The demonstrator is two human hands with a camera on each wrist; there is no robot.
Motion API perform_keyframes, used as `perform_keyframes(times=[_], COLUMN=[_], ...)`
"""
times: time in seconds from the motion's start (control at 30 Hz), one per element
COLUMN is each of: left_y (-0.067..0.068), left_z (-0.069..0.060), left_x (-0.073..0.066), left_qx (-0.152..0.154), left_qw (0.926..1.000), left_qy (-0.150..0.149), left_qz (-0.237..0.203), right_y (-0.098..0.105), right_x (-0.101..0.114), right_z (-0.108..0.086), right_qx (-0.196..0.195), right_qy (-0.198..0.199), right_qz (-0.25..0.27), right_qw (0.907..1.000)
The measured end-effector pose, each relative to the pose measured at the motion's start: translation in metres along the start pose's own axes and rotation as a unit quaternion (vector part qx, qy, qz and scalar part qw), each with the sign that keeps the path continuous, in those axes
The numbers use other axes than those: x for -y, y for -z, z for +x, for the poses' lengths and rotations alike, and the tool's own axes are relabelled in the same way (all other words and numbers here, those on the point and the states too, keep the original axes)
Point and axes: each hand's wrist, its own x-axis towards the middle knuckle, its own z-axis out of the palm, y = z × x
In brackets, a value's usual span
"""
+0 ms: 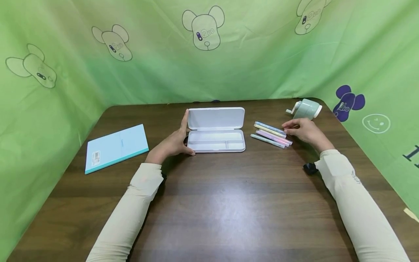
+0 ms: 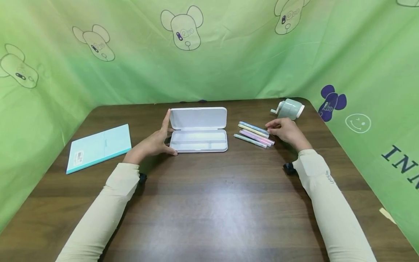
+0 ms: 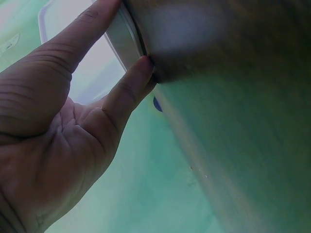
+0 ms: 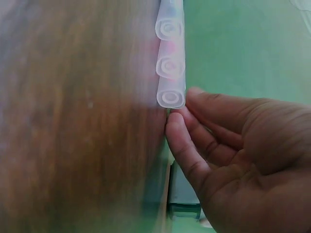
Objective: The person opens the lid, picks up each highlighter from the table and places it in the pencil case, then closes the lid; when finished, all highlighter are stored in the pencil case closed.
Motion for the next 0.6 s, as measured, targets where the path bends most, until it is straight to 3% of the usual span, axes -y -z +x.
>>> perform_keyframes(times=[0.37, 0.6], left_y=[-0.0003, 0.0006], left_z=[0.0019, -0.0007], left_x=[-0.0004, -0.0028], left_qx=[0.002, 0.003], left_qw=[0.9999, 0.9999], left_qy=[0.008, 0.010], left_qz=[0.007, 0.007], right_y=[-0.0026, -0.0028], right_x=[0.0033, 0.0033], right_z=[0.0006, -0.0025], right_qx=[-0.011, -0.033], right_qy=[0.034, 0.038], right_qz=[-0.050, -0.036], right_qw=[0.9981, 0.9981])
